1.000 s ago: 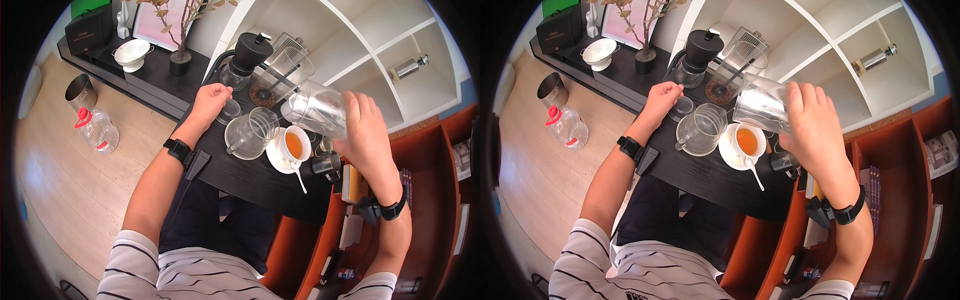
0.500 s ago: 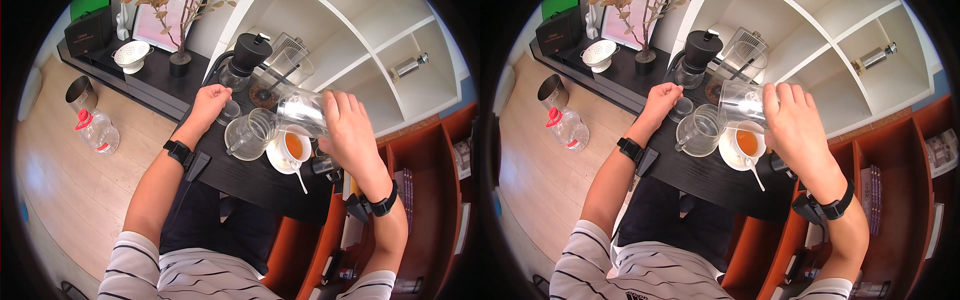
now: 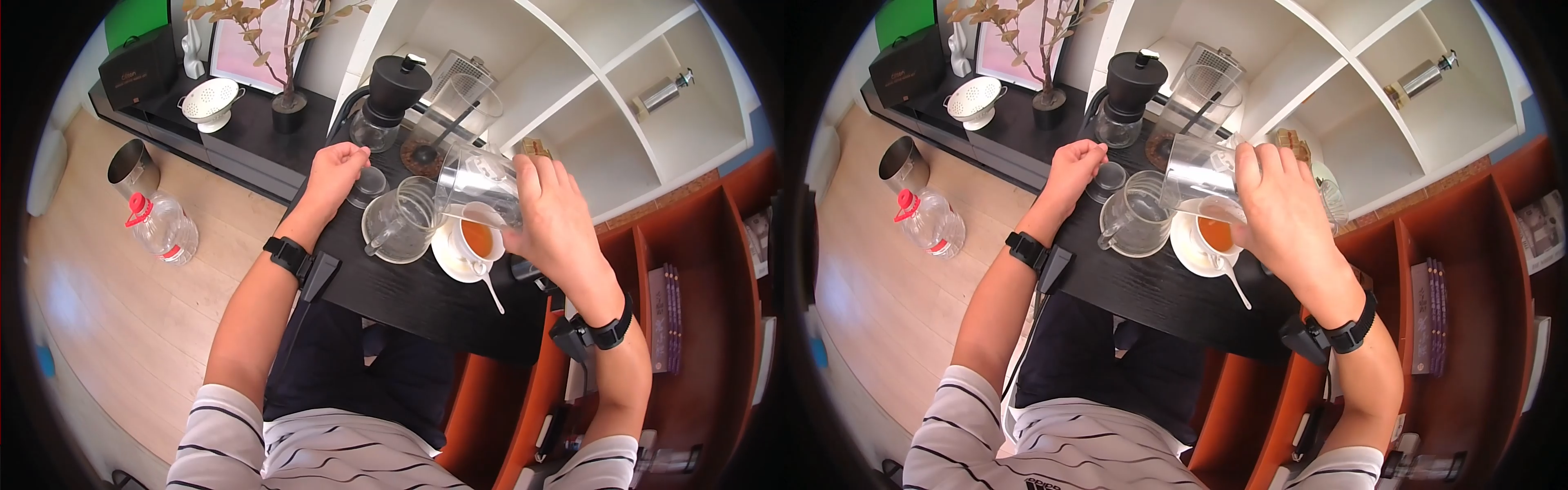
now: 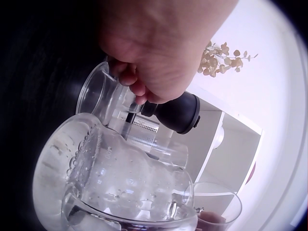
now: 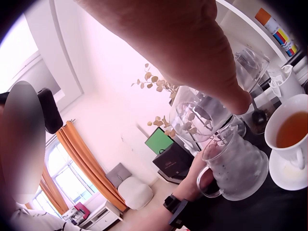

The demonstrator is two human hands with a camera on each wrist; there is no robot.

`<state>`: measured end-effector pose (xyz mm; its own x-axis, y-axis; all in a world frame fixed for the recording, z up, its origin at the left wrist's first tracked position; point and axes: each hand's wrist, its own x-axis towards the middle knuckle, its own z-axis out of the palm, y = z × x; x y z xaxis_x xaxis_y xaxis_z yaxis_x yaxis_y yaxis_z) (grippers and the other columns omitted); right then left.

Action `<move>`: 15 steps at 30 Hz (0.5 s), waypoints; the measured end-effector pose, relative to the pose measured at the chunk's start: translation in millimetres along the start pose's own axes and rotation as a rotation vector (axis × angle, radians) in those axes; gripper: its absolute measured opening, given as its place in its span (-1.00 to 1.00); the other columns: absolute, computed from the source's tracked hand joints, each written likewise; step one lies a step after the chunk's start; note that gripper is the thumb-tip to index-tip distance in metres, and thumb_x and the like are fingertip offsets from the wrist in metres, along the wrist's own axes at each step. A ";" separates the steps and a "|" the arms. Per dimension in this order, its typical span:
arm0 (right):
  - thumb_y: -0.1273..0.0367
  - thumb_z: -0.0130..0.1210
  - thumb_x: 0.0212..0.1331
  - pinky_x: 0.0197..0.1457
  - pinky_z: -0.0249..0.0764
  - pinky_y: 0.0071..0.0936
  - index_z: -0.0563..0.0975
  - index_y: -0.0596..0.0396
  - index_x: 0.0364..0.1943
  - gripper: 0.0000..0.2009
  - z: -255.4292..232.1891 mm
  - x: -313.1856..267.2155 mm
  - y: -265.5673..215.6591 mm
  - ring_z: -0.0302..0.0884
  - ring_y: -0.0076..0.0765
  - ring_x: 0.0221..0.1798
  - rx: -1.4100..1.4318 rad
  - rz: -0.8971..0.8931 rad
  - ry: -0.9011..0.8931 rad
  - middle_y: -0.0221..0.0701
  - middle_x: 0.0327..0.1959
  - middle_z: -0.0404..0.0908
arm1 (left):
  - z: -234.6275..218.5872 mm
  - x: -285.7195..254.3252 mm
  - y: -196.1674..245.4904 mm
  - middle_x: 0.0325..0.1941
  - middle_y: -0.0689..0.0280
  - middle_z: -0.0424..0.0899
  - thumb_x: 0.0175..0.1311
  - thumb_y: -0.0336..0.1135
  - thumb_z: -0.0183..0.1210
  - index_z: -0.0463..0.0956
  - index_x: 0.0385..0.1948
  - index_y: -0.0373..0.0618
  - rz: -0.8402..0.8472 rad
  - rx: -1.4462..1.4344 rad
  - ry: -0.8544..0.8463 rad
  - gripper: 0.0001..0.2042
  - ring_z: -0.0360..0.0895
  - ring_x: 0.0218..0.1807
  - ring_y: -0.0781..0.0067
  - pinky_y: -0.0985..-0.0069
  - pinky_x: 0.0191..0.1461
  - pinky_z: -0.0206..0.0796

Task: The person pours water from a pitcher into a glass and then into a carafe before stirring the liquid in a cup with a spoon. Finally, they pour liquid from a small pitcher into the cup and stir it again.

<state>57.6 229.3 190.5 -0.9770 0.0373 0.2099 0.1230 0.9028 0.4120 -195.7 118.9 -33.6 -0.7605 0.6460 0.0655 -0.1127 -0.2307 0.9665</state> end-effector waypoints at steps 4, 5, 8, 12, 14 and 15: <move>0.46 0.54 -0.24 0.21 0.51 -0.09 0.40 0.29 0.26 -0.18 14.4 -12.4 0.1 0.52 0.10 0.09 0.148 0.109 -0.005 -0.12 -0.02 0.51 | -2.8 1.6 -2.5 -0.57 0.58 0.43 0.53 -0.23 0.26 0.62 -0.44 -0.12 -0.012 0.004 -0.019 -0.73 0.22 -0.52 0.81 0.68 -0.43 -0.03; 0.46 0.54 -0.24 0.21 0.51 -0.09 0.40 0.29 0.26 -0.18 17.2 -16.0 -0.3 0.52 0.10 0.09 0.149 0.116 0.000 -0.12 -0.02 0.51 | -2.8 2.0 -2.9 -0.57 0.58 0.43 0.53 -0.23 0.26 0.62 -0.44 -0.12 -0.010 0.010 -0.025 -0.73 0.22 -0.52 0.81 0.68 -0.43 -0.03; 0.44 0.54 -0.20 0.26 0.51 -0.06 0.37 0.29 0.28 -0.16 26.5 -28.6 -1.0 0.51 0.17 0.15 0.305 0.237 0.023 -0.08 0.02 0.52 | -2.5 2.1 -3.9 -0.57 0.58 0.43 0.53 -0.23 0.26 0.62 -0.44 -0.11 -0.007 0.019 -0.019 -0.73 0.21 -0.52 0.81 0.69 -0.44 -0.04; 0.39 0.57 -0.19 0.34 0.49 -0.10 0.35 0.29 0.31 -0.13 44.8 -53.9 -3.9 0.52 0.18 0.24 0.518 0.420 0.103 -0.03 0.11 0.52 | -2.6 2.9 -6.1 -0.56 0.58 0.46 0.53 -0.23 0.26 0.62 -0.44 -0.10 0.000 0.018 -0.012 -0.73 0.24 -0.52 0.82 0.68 -0.45 -0.01; 0.38 0.58 -0.20 0.37 0.49 -0.13 0.35 0.29 0.31 -0.12 50.6 -70.4 -11.0 0.53 0.16 0.27 0.606 0.512 0.119 -0.02 0.15 0.52 | -2.5 2.6 -6.3 -0.56 0.58 0.47 0.53 -0.23 0.26 0.62 -0.44 -0.10 0.002 0.026 -0.008 -0.73 0.25 -0.52 0.82 0.68 -0.45 0.00; 0.37 0.59 -0.20 0.38 0.48 -0.14 0.34 0.28 0.32 -0.10 53.0 -80.1 -16.0 0.54 0.12 0.27 0.670 0.572 0.146 -0.02 0.17 0.52 | -2.6 1.1 -4.7 -0.56 0.58 0.48 0.54 -0.23 0.25 0.62 -0.44 -0.09 0.004 0.035 -0.007 -0.73 0.26 -0.52 0.82 0.68 -0.45 0.01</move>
<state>124.7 234.5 120.1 -0.7601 0.5448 0.3543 0.4123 0.8256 -0.3852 -197.7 118.8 -38.8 -0.7567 0.6499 0.0712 -0.0868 -0.2078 0.9743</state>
